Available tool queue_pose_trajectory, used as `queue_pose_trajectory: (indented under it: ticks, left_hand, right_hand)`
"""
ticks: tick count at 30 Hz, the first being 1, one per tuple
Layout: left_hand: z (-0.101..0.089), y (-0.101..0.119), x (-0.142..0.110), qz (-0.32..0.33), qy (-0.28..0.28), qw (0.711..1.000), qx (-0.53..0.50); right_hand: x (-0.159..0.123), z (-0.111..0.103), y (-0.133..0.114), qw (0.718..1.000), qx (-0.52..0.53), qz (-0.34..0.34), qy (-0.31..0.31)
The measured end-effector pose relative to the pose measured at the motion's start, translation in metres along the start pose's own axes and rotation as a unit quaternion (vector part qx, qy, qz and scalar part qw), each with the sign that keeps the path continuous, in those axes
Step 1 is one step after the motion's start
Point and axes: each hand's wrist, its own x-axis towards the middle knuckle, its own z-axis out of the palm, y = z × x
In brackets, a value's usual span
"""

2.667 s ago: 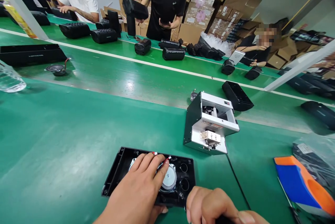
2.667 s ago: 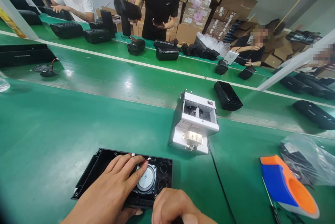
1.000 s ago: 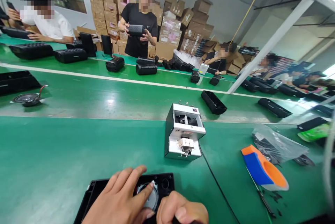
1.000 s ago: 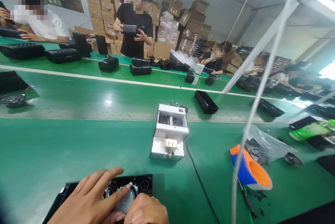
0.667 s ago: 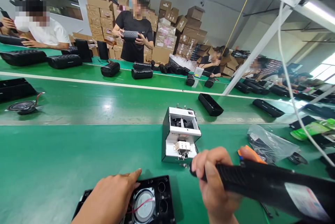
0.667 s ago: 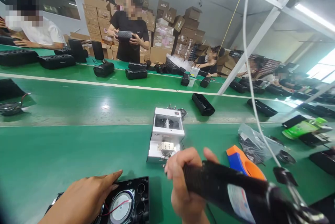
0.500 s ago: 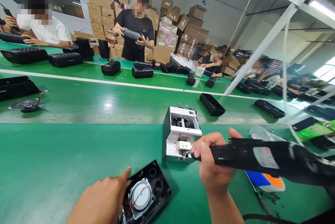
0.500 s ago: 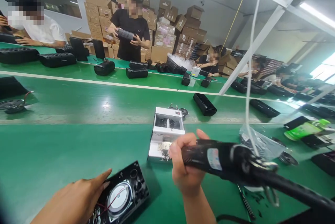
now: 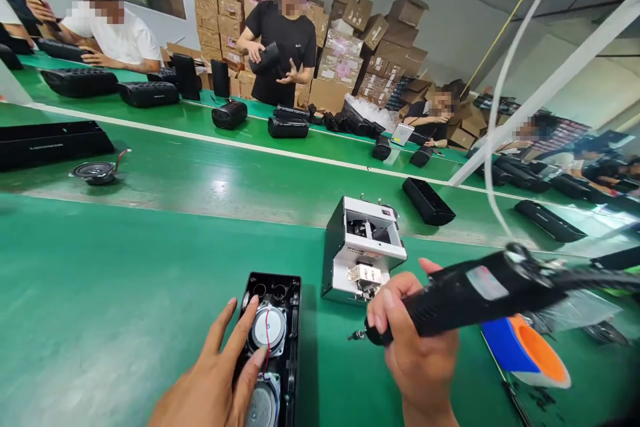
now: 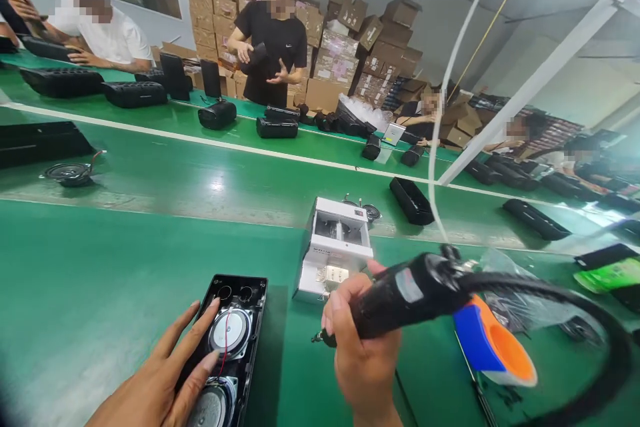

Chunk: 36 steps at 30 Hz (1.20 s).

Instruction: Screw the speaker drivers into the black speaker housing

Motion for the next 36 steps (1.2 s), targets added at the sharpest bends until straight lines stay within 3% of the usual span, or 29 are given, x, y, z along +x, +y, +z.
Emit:
queue_pose_trajectory:
  ticks: [7, 16, 23, 36]
  left_hand:
    - [0.0, -0.002, -0.01, 0.032, -0.036, 0.999, -0.014]
    - [-0.003, 0.003, -0.008, 0.004, -0.071, 0.996, -0.049]
    - [-0.009, 0.008, -0.008, -0.004, -0.097, 0.994, -0.048]
    - [-0.01, 0.01, -0.009, -0.006, -0.1, 0.994, -0.038]
  right_hand:
    - [-0.023, 0.022, -0.033, 0.993, 0.12, 0.01, -0.002]
    - [-0.042, 0.063, -0.006, 0.987, 0.133, -0.011, -0.09]
    - [-0.053, 0.06, 0.016, 0.988, 0.103, 0.002, -0.117]
    - [-0.056, 0.064, 0.023, 0.989, 0.099, 0.018, -0.105]
